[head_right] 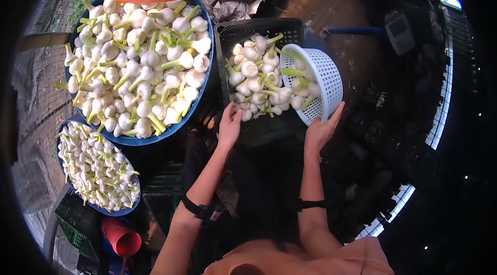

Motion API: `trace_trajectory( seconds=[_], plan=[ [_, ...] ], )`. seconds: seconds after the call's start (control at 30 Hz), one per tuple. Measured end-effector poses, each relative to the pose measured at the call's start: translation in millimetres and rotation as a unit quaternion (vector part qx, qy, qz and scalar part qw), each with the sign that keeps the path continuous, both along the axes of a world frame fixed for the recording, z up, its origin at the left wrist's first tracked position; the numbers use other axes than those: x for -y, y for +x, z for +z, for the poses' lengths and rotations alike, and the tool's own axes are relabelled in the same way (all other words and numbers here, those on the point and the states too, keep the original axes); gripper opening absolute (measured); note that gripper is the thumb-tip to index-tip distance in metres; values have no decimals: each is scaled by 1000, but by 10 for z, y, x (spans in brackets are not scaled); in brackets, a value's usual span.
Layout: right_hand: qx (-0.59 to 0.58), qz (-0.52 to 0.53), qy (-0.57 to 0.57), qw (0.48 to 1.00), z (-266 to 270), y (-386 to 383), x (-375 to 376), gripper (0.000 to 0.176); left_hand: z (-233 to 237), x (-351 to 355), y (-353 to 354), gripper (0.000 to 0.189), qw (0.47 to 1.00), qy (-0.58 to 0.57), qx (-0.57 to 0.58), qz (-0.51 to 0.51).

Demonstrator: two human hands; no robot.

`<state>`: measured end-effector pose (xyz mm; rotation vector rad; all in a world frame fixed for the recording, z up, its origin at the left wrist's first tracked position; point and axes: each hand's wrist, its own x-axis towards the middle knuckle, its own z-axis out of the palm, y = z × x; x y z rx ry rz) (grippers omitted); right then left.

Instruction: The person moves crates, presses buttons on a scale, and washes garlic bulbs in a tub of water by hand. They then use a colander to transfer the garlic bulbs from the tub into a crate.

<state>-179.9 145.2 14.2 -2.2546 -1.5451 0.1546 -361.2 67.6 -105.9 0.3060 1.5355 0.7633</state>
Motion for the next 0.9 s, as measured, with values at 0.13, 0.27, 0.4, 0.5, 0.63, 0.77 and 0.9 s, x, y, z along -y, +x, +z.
trace_trajectory(
  seconds=[0.13, 0.27, 0.4, 0.5, 0.63, 0.77, 0.9],
  plan=[
    [-25, -13, -40, 999, 177, 194, 311, 77, 42, 31, -34, 58, 999, 23, -28, 0],
    [5, 9, -71, 997, 113, 136, 457, 76, 34, -2, 11, 56, 992, 37, -87, -82],
    [-52, 31, -43, 997, 135, 18, 484, 74, -95, 17, 227, 61, 988, 71, -132, -46],
    [-16, 26, -40, 999, 183, 130, 499, 73, 136, -92, 200, 57, 982, 59, -166, -75],
    [9, 3, 4, 1000, 278, 541, 504, 76, 115, -171, 198, 53, 957, 130, -234, -109],
    [-106, -36, 12, 994, 359, 518, 381, 73, 32, -606, 206, 60, 895, 217, -356, -158],
    [-151, -130, 33, 979, 26, 887, 453, 74, -248, -855, 345, 57, 878, 187, -293, -329]
  ],
)
